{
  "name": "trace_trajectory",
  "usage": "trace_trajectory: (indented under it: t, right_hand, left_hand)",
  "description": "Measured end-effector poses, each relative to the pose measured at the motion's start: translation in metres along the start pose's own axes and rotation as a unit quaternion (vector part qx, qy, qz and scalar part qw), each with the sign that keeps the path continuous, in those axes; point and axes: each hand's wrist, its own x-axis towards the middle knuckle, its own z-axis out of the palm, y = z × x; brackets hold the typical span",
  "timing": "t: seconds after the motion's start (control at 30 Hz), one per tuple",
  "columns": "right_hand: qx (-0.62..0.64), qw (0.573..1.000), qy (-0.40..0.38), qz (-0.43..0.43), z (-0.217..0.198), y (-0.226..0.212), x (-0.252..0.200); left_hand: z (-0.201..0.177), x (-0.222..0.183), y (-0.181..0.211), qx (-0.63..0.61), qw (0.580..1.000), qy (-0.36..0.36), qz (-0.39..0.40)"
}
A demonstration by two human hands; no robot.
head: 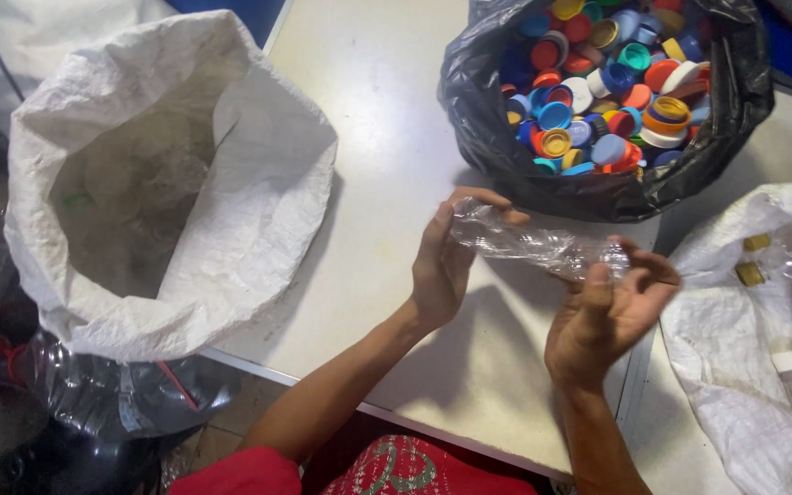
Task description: The person is sorting plastic bottles and their respective caps into different bags.
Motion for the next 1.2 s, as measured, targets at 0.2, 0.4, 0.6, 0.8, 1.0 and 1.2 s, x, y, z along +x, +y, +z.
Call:
trace_trajectory:
  t: [0.2, 0.4, 0.6, 0.8, 1.0, 1.2]
  right_hand:
    - [-0.030, 0.983, 0.161, -0.083, -0.017, -0.018, 0.010]
    - [-0.043, 0.992, 0.006, -0.117, 0.078, -0.022, -0.032]
    - [-0.356, 0.876, -0.305, -0.114, 0.116, -0.037, -0.052]
    - [-0.389, 0.870, -0.289, -0.091, 0.087, -0.038, -0.040]
    - [-0.395, 0.878, -0.248, -0.107, 0.056, -0.051, -0.022]
    - [-0.460, 0.868, -0.152, -0.110, 0.005, -0.067, 0.008]
  left_hand:
    - [-0.017, -0.009, -0.047, 0.052, 0.995, -0.057, -0.066]
    - [-0.044, -0.009, -0.085, 0.096, 0.989, -0.077, -0.086]
    - [-0.057, 0.003, -0.098, 0.148, 0.984, -0.053, -0.089]
    - [-0.059, 0.004, -0.119, 0.187, 0.976, -0.035, -0.107]
    - [-0.048, 0.004, -0.096, 0.145, 0.984, -0.060, -0.087]
    - [-0.021, 0.003, -0.062, 0.193, 0.964, -0.058, -0.174]
